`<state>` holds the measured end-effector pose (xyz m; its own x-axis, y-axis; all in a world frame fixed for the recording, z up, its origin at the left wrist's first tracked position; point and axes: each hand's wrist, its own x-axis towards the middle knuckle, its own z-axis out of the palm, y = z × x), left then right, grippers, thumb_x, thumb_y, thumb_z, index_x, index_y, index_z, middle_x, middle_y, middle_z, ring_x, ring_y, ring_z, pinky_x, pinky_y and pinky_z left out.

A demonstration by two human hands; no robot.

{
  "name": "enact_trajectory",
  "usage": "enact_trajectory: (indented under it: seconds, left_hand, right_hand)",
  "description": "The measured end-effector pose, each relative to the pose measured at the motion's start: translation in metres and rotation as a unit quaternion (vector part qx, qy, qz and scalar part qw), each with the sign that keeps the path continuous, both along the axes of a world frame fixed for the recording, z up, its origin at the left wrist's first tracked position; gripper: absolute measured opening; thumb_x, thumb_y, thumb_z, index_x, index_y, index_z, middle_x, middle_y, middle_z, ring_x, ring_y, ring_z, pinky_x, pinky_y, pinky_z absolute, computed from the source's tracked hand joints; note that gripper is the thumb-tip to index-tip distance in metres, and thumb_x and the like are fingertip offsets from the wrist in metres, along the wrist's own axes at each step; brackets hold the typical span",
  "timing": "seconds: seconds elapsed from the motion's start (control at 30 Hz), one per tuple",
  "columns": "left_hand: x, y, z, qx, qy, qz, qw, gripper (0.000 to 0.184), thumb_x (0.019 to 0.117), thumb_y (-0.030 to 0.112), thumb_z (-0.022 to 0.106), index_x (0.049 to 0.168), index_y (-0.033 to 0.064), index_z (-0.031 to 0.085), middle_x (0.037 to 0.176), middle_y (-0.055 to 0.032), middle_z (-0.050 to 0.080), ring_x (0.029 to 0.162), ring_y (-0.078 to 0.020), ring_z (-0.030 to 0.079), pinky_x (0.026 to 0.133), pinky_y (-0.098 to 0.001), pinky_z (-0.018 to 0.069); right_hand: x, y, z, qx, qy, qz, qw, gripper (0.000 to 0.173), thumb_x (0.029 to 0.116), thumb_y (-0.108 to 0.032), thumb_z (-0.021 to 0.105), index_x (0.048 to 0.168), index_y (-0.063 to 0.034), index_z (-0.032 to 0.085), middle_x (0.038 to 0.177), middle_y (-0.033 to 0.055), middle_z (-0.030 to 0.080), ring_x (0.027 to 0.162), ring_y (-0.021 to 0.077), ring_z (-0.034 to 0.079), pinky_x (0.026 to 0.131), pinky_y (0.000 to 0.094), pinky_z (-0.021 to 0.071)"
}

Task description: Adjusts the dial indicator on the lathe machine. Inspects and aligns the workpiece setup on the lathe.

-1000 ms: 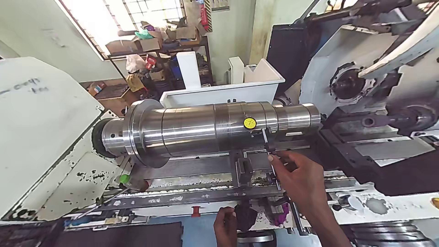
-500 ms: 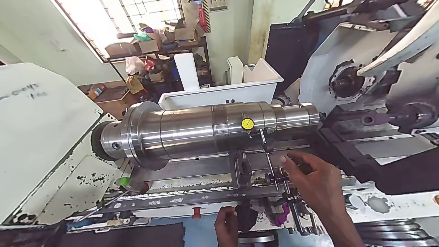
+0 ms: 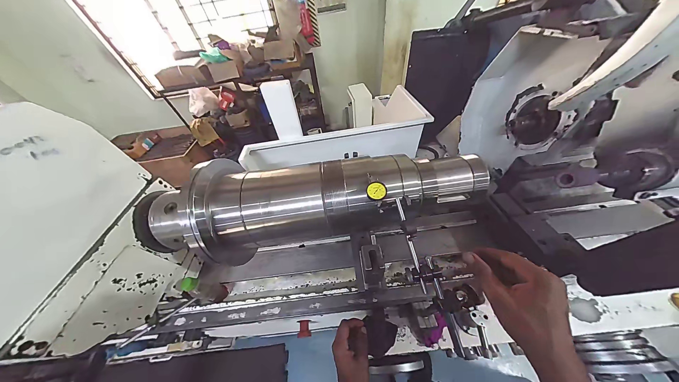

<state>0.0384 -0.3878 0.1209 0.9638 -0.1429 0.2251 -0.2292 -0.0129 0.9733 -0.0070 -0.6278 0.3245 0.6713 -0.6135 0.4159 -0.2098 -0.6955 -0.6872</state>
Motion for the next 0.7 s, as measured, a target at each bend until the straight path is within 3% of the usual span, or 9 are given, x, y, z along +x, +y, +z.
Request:
enact_trajectory:
  seconds: [0.2,0.33,0.47,0.57,0.7]
  left_hand:
    - [-0.003,-0.004,-0.001,0.019,-0.021,-0.025,0.999,0.015,0.0921,0.002,0.061,0.103,-0.0055,0.067,0.088,-0.002,0.069,0.075,-0.0003,0.065,0.069,-0.018,0.0576]
    - [-0.005,-0.011,-0.009,0.007,-0.013,-0.044,0.999,0.015,0.0932,0.004,0.06,0.104,-0.0045,0.066,0.089,0.0003,0.068,0.075,0.0002,0.065,0.069,-0.0172,0.0573]
    - [-0.014,-0.02,-0.015,0.027,-0.006,-0.055,0.998,0.018,0.0937,0.005,0.059,0.106,-0.0066,0.064,0.089,0.0005,0.067,0.075,0.0023,0.064,0.069,-0.0159,0.0566]
    - [-0.017,-0.028,-0.019,0.03,-0.026,-0.064,0.997,0.018,0.0966,0.005,0.058,0.108,-0.0071,0.063,0.09,0.0027,0.066,0.075,0.0035,0.064,0.069,-0.0164,0.0577]
    - [-0.015,-0.039,-0.009,0.048,-0.044,-0.025,0.998,0.015,0.1037,0.008,0.051,0.108,-0.0037,0.061,0.084,0.0084,0.065,0.072,0.0038,0.065,0.068,-0.0178,0.0584]
  right_hand:
    - [-0.042,-0.018,-0.033,0.057,-0.053,-0.009,0.997,0.029,0.0987,-0.026,0.064,0.109,0.0001,0.073,0.085,0.0028,0.071,0.064,0.0023,0.064,0.059,0.0214,0.0566]
    - [-0.09,-0.037,-0.078,0.089,-0.023,-0.087,0.992,0.03,0.0999,-0.027,0.063,0.111,-0.0007,0.072,0.082,0.0013,0.071,0.062,0.0029,0.063,0.056,0.0215,0.055]
    - [-0.148,-0.059,-0.119,0.146,0.045,-0.215,0.964,0.028,0.0992,-0.024,0.062,0.109,0.0012,0.072,0.085,0.0078,0.073,0.065,0.0116,0.066,0.061,0.0322,0.0576]
    - [-0.186,-0.1,-0.144,0.224,0.054,-0.287,0.93,0.027,0.0991,-0.022,0.065,0.111,0.0014,0.071,0.088,0.0102,0.073,0.068,0.0175,0.069,0.063,0.0383,0.0601]
    - [-0.207,-0.199,-0.158,0.287,-0.006,-0.355,0.89,0.027,0.0991,-0.019,0.065,0.113,0.0045,0.068,0.089,0.013,0.07,0.07,0.0187,0.066,0.066,0.0394,0.058]
